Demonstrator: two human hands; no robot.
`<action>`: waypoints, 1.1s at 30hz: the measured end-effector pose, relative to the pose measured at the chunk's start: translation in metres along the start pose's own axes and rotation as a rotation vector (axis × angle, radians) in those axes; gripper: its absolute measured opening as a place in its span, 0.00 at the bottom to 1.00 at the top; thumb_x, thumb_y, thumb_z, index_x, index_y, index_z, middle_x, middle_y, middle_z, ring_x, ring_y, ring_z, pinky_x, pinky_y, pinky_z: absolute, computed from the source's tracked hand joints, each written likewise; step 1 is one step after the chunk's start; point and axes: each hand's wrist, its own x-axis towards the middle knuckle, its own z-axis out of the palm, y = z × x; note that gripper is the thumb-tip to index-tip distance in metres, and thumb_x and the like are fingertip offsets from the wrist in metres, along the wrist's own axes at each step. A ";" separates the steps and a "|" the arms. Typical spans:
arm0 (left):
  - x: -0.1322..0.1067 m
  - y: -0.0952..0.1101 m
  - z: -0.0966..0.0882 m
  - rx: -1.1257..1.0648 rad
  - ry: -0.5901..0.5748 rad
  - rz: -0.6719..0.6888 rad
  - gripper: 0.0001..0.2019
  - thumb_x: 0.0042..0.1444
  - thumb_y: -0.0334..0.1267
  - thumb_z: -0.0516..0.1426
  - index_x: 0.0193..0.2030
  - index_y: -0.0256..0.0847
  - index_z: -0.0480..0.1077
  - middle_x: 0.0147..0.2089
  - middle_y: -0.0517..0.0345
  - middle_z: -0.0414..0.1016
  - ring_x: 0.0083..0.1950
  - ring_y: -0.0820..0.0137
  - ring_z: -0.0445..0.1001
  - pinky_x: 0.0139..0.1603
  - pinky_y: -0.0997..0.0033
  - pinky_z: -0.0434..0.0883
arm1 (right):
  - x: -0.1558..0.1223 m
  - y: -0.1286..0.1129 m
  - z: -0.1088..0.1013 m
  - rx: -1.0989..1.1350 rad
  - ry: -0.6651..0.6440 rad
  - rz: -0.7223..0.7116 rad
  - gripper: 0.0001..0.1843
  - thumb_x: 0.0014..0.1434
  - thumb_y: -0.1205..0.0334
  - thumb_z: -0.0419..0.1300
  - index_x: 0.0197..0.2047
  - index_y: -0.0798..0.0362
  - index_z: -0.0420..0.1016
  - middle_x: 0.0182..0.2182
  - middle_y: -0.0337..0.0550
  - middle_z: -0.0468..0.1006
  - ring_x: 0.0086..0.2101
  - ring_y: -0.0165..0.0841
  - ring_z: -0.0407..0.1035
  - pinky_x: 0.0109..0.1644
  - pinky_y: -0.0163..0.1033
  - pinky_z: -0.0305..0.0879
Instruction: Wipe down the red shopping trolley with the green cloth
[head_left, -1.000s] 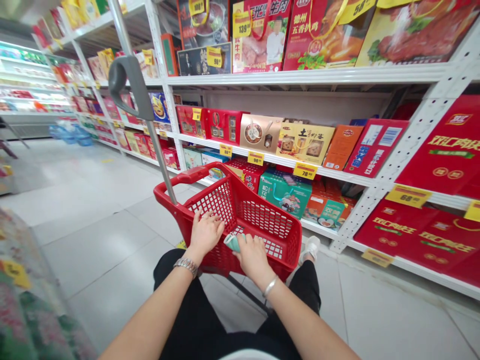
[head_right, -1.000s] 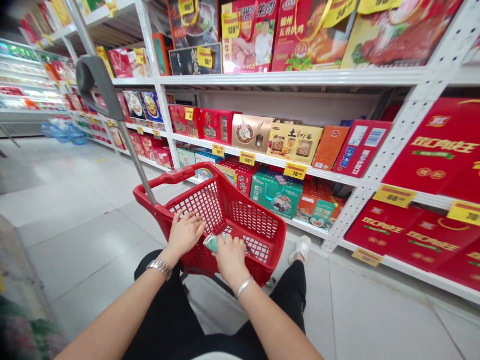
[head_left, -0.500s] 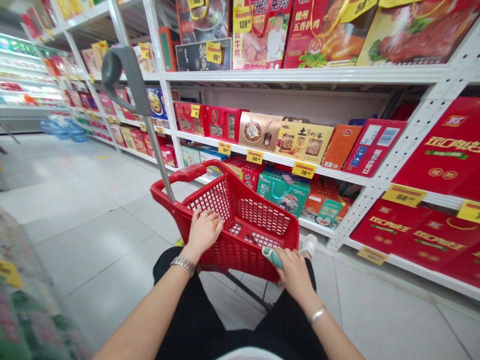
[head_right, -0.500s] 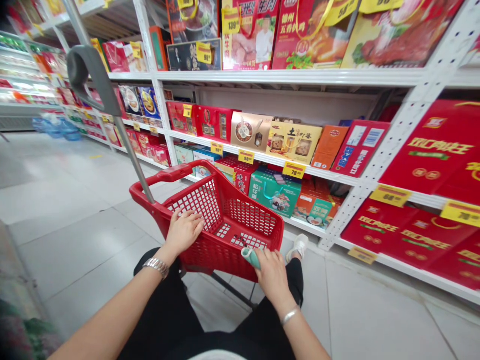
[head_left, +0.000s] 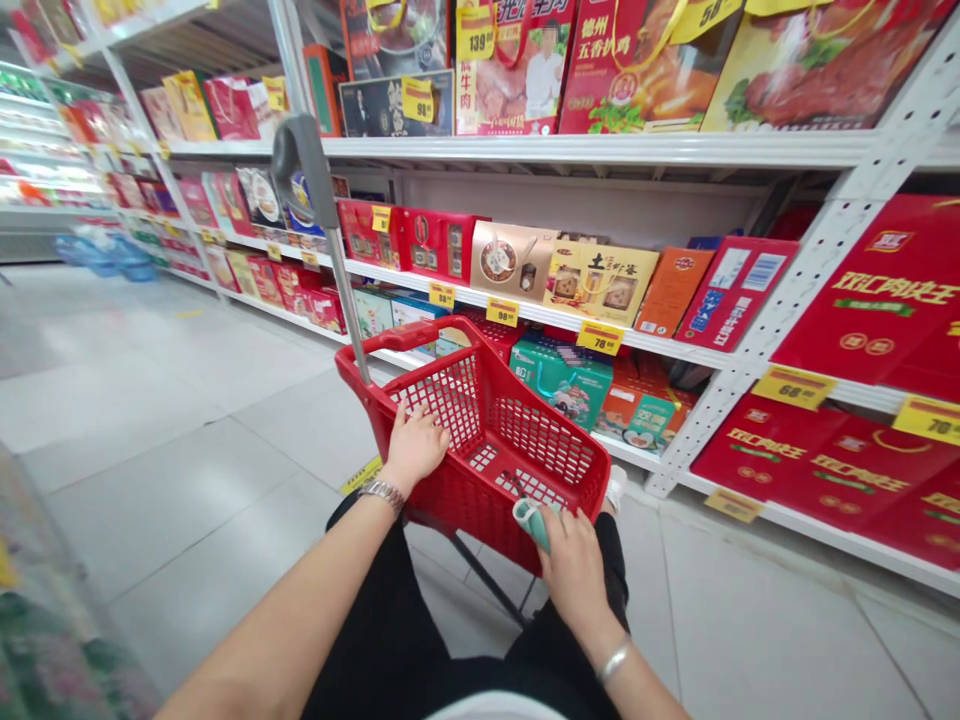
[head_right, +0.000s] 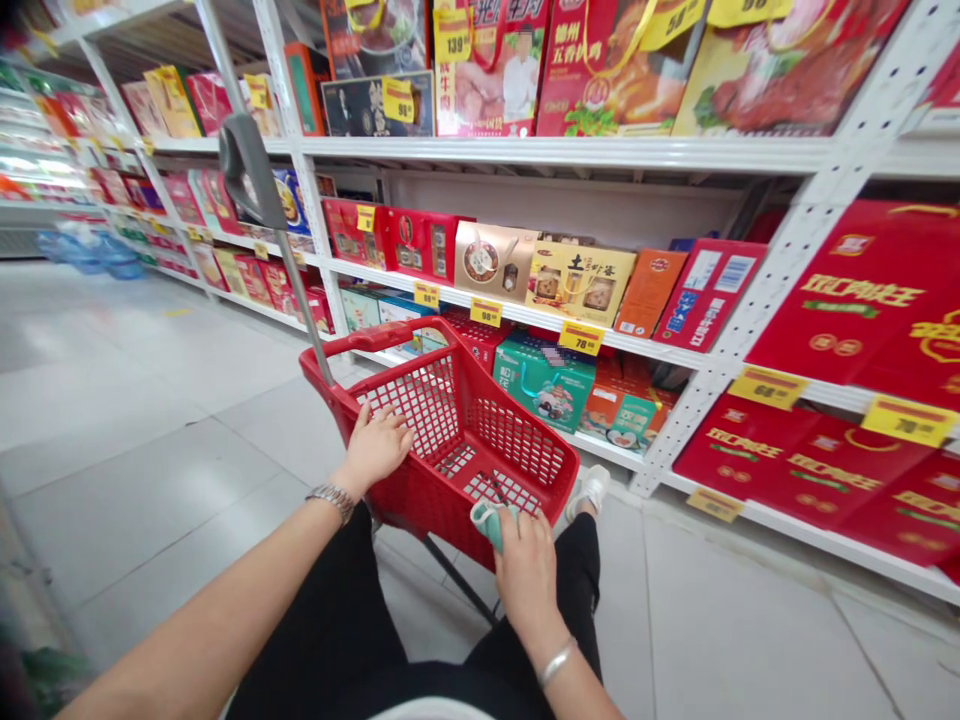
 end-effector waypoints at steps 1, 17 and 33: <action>-0.001 0.004 0.002 -0.002 -0.017 0.008 0.21 0.66 0.39 0.48 0.29 0.44 0.81 0.45 0.48 0.84 0.59 0.50 0.73 0.69 0.33 0.52 | 0.000 -0.007 0.000 0.001 -0.006 0.002 0.21 0.60 0.73 0.59 0.56 0.52 0.72 0.40 0.47 0.76 0.44 0.42 0.69 0.62 0.50 0.60; -0.022 0.007 0.012 -0.123 -0.203 -0.022 0.20 0.67 0.37 0.46 0.44 0.47 0.82 0.63 0.55 0.75 0.73 0.57 0.60 0.76 0.38 0.43 | 0.003 -0.059 -0.008 0.191 -0.259 -0.272 0.38 0.58 0.62 0.68 0.69 0.49 0.61 0.48 0.50 0.77 0.48 0.45 0.71 0.65 0.57 0.57; -0.043 0.017 0.003 -0.119 -0.190 -0.058 0.19 0.68 0.40 0.48 0.47 0.46 0.80 0.62 0.51 0.76 0.72 0.54 0.62 0.74 0.33 0.41 | 0.020 0.027 -0.004 0.245 -0.226 -0.386 0.21 0.59 0.74 0.62 0.52 0.44 0.75 0.47 0.42 0.78 0.49 0.38 0.69 0.69 0.56 0.51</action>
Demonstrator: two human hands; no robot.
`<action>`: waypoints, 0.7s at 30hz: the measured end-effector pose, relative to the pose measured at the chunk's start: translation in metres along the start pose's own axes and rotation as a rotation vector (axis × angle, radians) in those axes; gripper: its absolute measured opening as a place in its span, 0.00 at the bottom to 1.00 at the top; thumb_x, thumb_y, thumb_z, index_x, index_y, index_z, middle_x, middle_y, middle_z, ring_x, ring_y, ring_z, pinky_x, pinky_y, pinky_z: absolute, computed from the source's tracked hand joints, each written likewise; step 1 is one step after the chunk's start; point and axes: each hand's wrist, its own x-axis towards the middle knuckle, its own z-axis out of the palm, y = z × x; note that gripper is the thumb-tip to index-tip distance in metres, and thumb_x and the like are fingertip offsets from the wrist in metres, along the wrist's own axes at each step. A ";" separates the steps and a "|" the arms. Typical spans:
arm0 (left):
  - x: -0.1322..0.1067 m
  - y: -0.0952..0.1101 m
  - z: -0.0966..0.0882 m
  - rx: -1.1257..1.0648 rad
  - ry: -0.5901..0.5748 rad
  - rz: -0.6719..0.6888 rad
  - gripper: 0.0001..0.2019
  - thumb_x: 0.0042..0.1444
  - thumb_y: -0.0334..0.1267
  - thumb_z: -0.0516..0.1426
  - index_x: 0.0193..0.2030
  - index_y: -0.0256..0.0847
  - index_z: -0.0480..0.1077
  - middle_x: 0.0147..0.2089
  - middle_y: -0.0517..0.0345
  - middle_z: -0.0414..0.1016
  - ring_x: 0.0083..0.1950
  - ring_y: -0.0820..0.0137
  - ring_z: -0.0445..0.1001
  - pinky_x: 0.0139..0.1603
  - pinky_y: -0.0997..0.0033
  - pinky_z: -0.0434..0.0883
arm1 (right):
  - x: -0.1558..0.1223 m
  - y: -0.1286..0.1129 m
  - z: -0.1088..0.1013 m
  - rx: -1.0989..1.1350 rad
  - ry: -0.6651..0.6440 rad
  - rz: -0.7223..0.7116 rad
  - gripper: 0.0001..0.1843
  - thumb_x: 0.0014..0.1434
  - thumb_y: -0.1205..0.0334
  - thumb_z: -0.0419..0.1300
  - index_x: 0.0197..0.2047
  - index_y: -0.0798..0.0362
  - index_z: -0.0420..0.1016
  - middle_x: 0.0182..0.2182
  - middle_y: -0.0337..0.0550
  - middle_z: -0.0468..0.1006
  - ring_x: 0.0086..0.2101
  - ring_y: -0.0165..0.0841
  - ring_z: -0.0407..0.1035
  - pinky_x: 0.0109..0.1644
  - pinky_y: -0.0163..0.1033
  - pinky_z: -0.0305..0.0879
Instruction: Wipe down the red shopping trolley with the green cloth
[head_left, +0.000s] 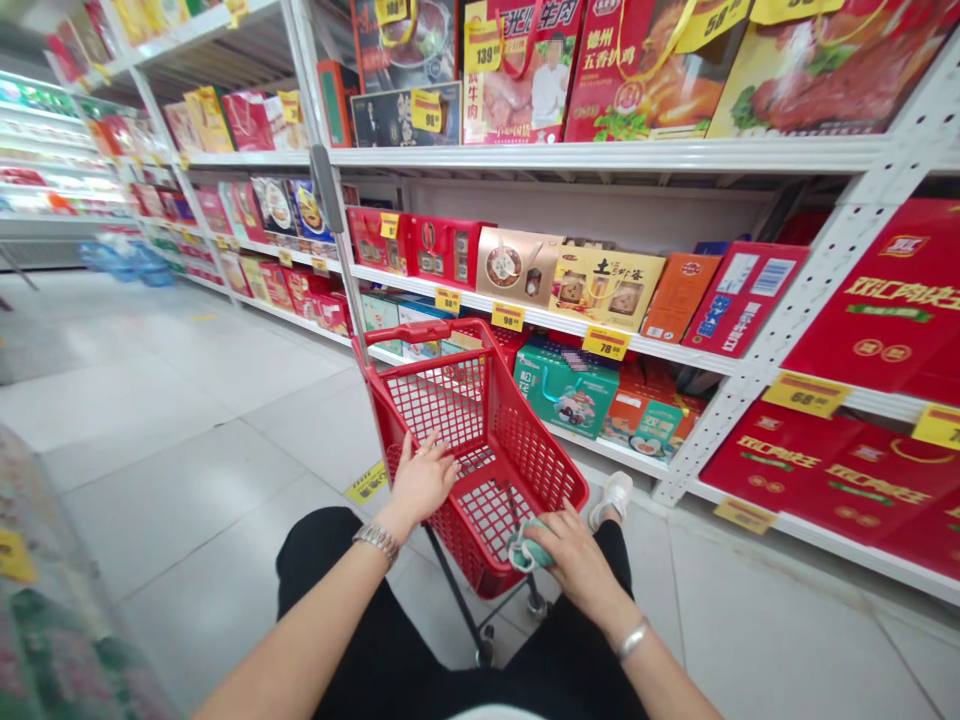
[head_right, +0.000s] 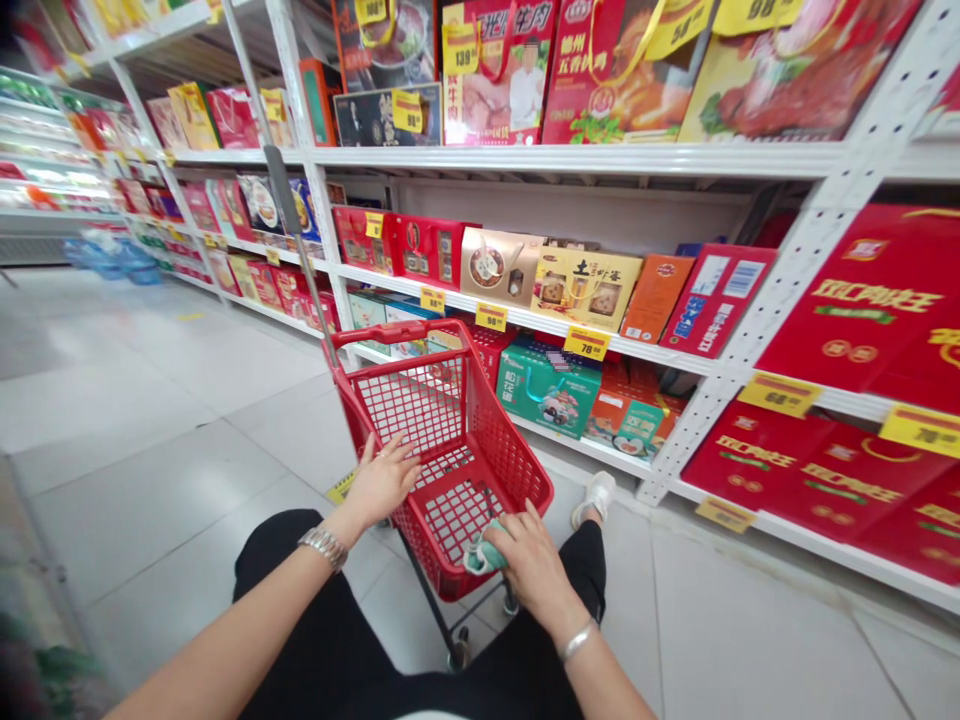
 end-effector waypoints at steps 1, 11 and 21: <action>-0.006 0.009 0.003 -0.030 0.007 0.031 0.18 0.68 0.42 0.48 0.47 0.47 0.80 0.61 0.52 0.77 0.71 0.54 0.63 0.74 0.33 0.41 | 0.001 -0.002 0.001 0.003 0.002 -0.006 0.20 0.59 0.74 0.62 0.52 0.44 0.75 0.46 0.41 0.78 0.48 0.38 0.69 0.69 0.55 0.51; -0.057 0.059 0.004 -0.080 0.045 -0.043 0.20 0.68 0.47 0.48 0.44 0.46 0.81 0.51 0.51 0.83 0.60 0.51 0.75 0.73 0.31 0.40 | 0.011 -0.061 0.021 -0.132 0.047 -0.007 0.14 0.62 0.69 0.62 0.50 0.46 0.74 0.41 0.43 0.74 0.41 0.39 0.64 0.47 0.43 0.61; -0.072 0.023 -0.010 0.056 -0.023 -0.079 0.20 0.66 0.47 0.50 0.37 0.44 0.82 0.44 0.49 0.84 0.54 0.53 0.77 0.72 0.36 0.50 | 0.017 -0.083 0.017 -0.056 -0.021 -0.175 0.26 0.60 0.64 0.67 0.60 0.42 0.67 0.48 0.42 0.76 0.44 0.38 0.67 0.54 0.47 0.62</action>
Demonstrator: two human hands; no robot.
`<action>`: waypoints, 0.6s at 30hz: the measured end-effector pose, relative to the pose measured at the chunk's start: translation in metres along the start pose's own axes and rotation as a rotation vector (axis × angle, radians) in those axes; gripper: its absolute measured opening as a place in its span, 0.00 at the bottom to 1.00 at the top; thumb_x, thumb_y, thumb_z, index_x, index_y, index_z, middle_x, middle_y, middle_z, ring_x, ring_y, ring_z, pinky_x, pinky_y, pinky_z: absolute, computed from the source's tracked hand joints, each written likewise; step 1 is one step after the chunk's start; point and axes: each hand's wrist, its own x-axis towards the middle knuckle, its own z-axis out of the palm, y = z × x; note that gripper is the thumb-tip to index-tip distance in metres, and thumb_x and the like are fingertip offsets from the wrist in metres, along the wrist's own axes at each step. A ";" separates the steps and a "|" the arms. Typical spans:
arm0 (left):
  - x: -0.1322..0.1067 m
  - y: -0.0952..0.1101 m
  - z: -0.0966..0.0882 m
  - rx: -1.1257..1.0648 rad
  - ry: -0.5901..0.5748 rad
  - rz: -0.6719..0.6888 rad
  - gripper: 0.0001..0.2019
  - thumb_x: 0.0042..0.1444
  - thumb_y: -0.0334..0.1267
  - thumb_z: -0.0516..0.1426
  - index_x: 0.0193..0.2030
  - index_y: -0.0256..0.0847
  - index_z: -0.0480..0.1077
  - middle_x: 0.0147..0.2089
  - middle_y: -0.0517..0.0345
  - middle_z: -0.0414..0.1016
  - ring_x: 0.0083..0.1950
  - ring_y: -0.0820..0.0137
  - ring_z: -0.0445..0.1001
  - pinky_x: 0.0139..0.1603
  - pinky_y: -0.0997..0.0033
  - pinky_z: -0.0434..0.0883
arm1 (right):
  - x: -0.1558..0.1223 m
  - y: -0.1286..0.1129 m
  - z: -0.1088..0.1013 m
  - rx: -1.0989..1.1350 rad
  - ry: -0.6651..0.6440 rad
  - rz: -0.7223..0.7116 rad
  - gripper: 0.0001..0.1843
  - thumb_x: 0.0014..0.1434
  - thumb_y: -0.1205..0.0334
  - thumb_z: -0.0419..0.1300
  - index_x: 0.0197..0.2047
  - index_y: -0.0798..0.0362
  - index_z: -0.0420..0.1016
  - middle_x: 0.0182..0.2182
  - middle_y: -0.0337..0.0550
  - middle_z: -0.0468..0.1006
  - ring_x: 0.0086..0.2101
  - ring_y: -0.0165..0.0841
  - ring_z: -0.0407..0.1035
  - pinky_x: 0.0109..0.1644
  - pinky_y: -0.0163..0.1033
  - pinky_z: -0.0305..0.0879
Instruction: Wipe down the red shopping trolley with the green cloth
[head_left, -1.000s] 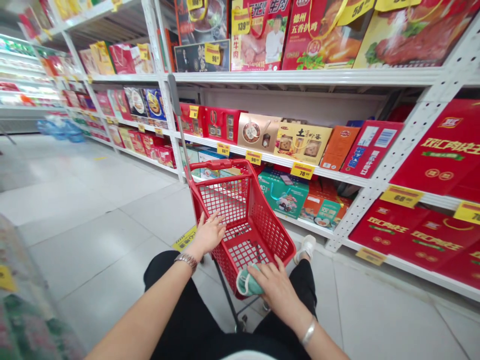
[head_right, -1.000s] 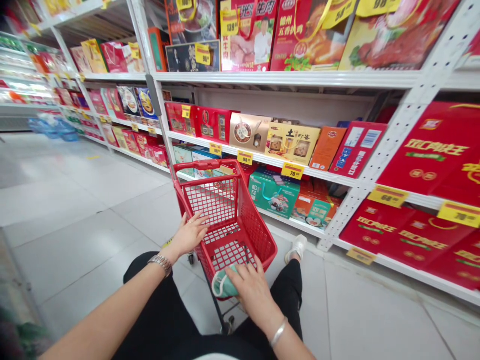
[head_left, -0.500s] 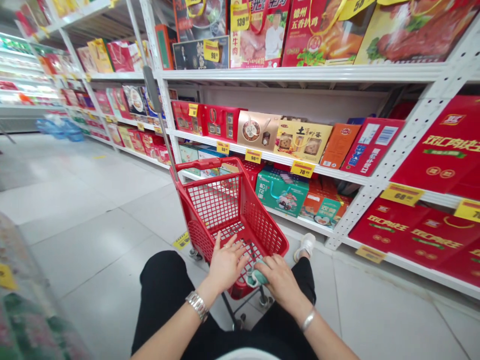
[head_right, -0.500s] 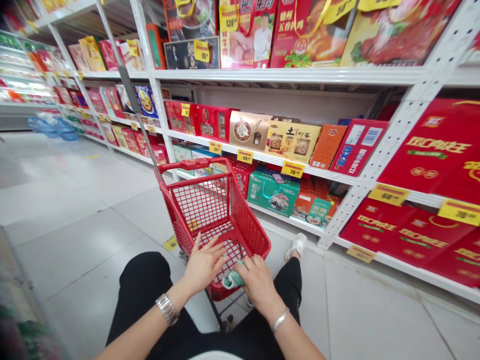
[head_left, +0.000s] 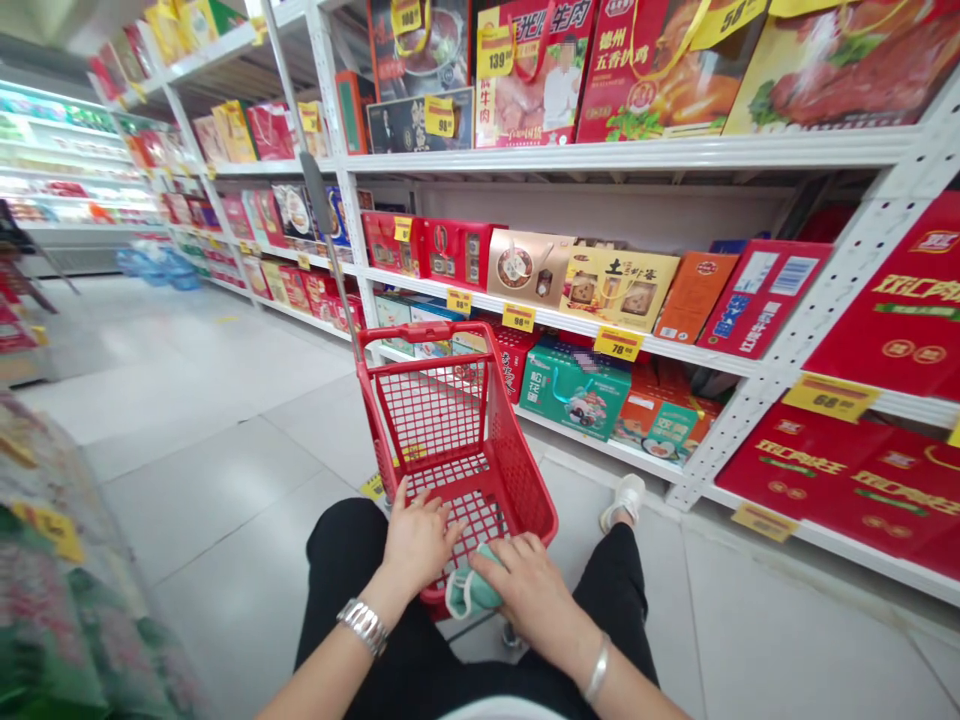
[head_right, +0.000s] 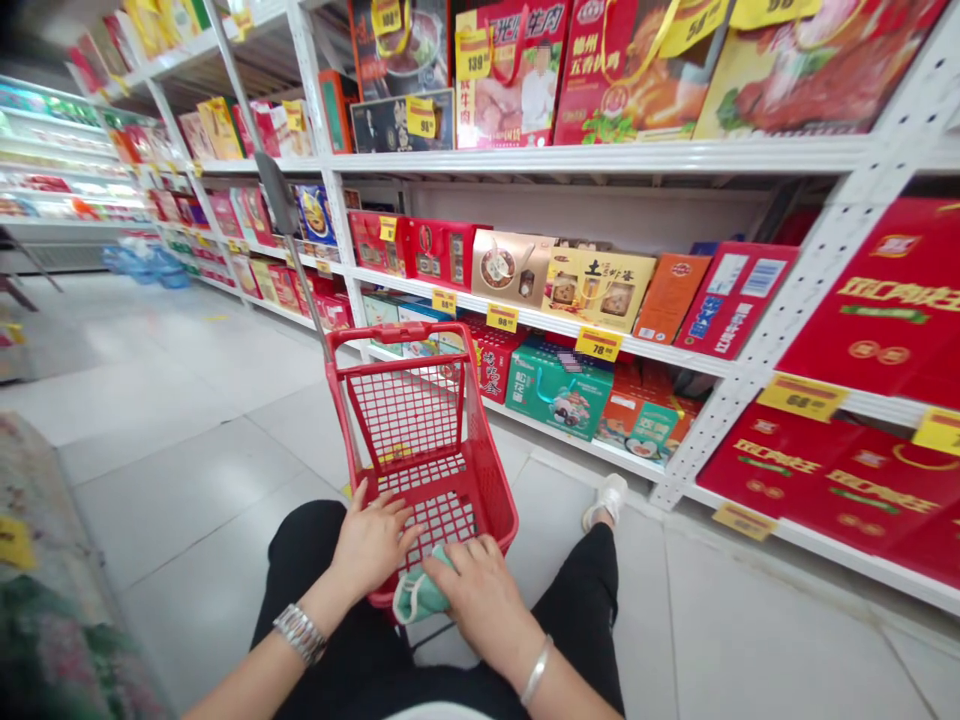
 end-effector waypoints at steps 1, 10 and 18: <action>-0.001 -0.002 0.000 -0.011 -0.003 -0.001 0.20 0.66 0.47 0.50 0.37 0.44 0.82 0.45 0.49 0.84 0.54 0.53 0.77 0.72 0.36 0.49 | -0.001 0.009 -0.004 0.005 -0.011 0.003 0.26 0.61 0.65 0.66 0.60 0.42 0.67 0.49 0.41 0.76 0.46 0.38 0.68 0.58 0.49 0.61; 0.003 0.003 0.007 -0.058 0.027 -0.010 0.19 0.65 0.49 0.50 0.35 0.46 0.80 0.39 0.52 0.85 0.47 0.54 0.79 0.74 0.35 0.38 | -0.006 0.070 -0.021 0.084 -0.035 0.081 0.14 0.65 0.69 0.60 0.52 0.44 0.74 0.45 0.39 0.77 0.49 0.36 0.69 0.70 0.52 0.50; 0.013 -0.002 0.006 -0.013 0.016 0.002 0.18 0.63 0.50 0.51 0.35 0.46 0.80 0.36 0.52 0.84 0.42 0.58 0.80 0.74 0.39 0.45 | -0.004 0.060 -0.009 0.041 0.035 0.110 0.10 0.65 0.69 0.58 0.46 0.46 0.76 0.39 0.40 0.76 0.43 0.36 0.69 0.66 0.51 0.56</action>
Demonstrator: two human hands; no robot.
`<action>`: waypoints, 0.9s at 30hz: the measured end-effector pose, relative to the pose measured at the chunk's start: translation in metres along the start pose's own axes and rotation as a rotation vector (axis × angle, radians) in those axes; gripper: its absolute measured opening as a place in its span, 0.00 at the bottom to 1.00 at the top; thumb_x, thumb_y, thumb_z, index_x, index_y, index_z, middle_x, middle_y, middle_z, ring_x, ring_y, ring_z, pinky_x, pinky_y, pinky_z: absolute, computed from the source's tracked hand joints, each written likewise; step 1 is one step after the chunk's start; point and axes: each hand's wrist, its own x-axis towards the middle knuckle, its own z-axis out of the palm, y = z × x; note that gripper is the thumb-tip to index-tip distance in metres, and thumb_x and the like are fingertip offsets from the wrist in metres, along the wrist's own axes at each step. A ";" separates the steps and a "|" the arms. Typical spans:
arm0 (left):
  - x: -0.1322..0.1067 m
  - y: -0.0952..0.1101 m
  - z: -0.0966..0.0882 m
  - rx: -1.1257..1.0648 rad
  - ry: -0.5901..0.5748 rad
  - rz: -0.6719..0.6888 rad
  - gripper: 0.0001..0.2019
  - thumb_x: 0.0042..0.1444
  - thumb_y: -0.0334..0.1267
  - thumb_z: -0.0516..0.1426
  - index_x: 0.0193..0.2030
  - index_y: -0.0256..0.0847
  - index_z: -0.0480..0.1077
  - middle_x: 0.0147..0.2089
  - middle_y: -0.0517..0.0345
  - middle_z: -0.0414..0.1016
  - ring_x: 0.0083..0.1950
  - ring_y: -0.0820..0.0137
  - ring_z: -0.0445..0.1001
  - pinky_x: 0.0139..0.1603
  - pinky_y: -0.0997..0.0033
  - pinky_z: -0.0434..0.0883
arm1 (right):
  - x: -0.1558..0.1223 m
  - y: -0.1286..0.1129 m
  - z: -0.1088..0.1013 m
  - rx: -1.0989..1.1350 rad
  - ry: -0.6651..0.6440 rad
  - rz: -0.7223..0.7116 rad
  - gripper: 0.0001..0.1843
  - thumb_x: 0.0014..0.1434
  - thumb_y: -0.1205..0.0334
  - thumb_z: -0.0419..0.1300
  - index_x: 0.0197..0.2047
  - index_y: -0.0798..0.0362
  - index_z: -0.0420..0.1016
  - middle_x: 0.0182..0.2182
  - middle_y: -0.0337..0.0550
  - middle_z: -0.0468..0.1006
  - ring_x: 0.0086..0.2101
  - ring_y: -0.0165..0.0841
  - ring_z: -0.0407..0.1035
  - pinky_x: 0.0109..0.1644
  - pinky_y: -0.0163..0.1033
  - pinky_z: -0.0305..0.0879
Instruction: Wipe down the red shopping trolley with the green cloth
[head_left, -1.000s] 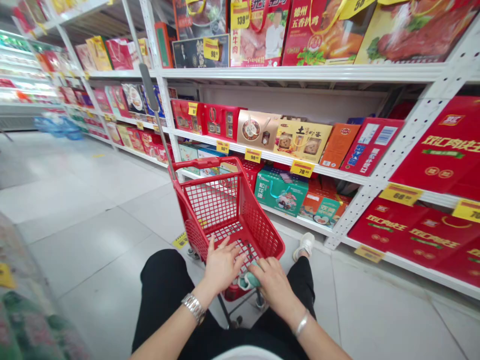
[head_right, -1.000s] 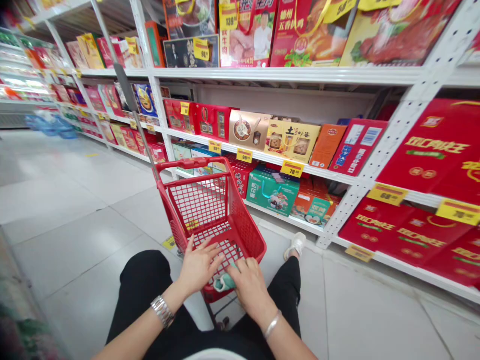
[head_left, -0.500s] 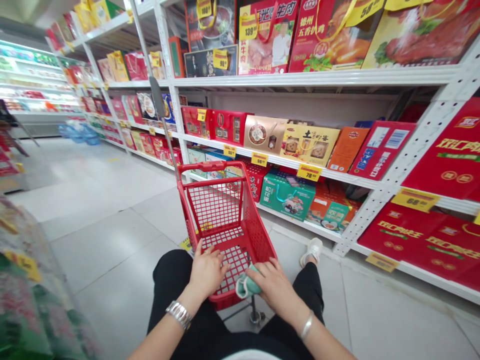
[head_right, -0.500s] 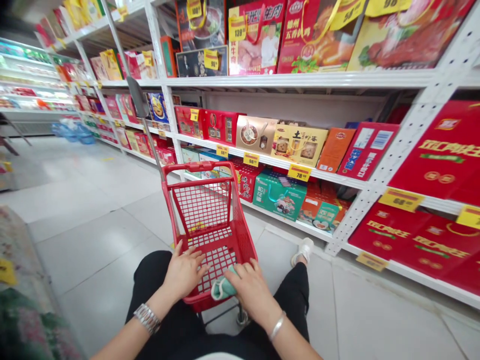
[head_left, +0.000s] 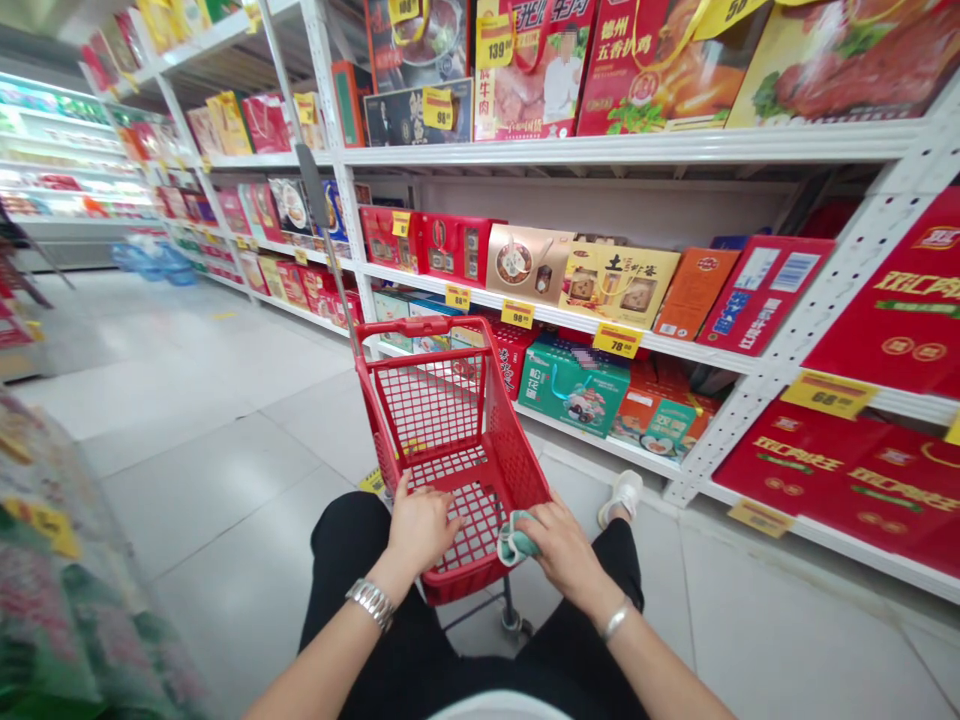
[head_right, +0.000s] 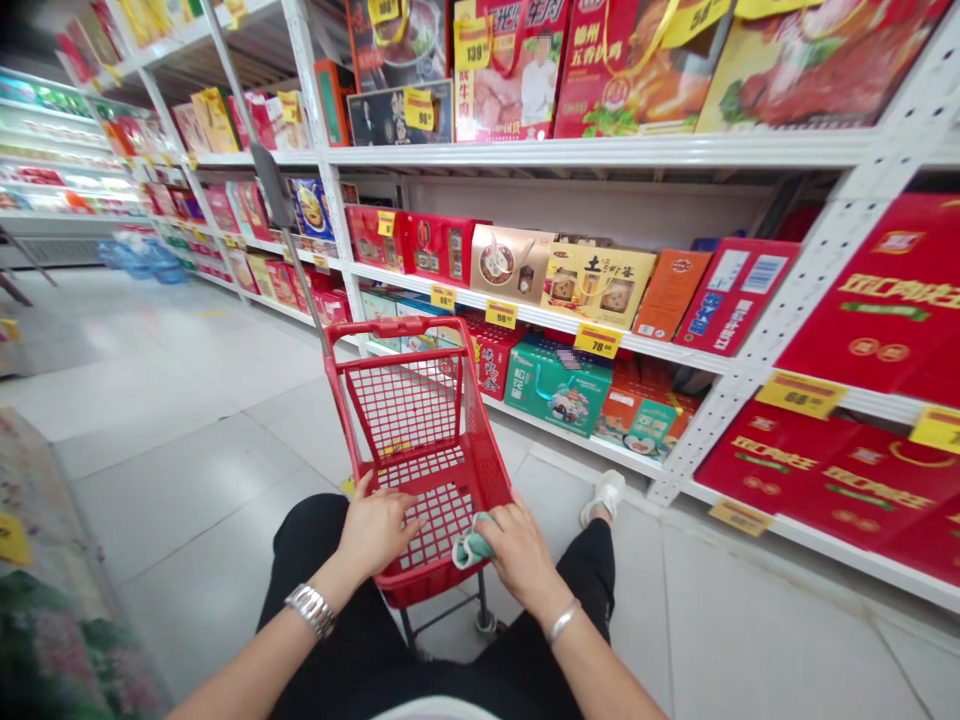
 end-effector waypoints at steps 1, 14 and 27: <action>0.002 -0.004 0.000 0.001 -0.002 0.006 0.18 0.63 0.49 0.51 0.36 0.46 0.80 0.36 0.52 0.84 0.42 0.58 0.80 0.74 0.40 0.46 | 0.000 -0.004 0.002 -0.011 0.011 0.011 0.10 0.65 0.69 0.58 0.46 0.46 0.75 0.39 0.40 0.76 0.42 0.36 0.69 0.67 0.51 0.55; 0.005 -0.027 0.006 -0.007 0.053 0.046 0.15 0.64 0.45 0.53 0.44 0.44 0.81 0.56 0.45 0.80 0.66 0.49 0.69 0.74 0.35 0.46 | 0.010 -0.058 0.014 -0.047 -0.011 0.065 0.17 0.60 0.68 0.65 0.52 0.46 0.73 0.42 0.42 0.75 0.47 0.39 0.69 0.70 0.55 0.50; 0.018 -0.035 0.004 -0.048 -0.030 0.119 0.09 0.57 0.36 0.60 0.42 0.44 0.81 0.53 0.48 0.82 0.65 0.52 0.70 0.76 0.37 0.40 | 0.050 -0.113 0.018 -0.074 -0.153 0.073 0.14 0.61 0.53 0.65 0.45 0.53 0.75 0.40 0.51 0.78 0.41 0.45 0.73 0.49 0.51 0.68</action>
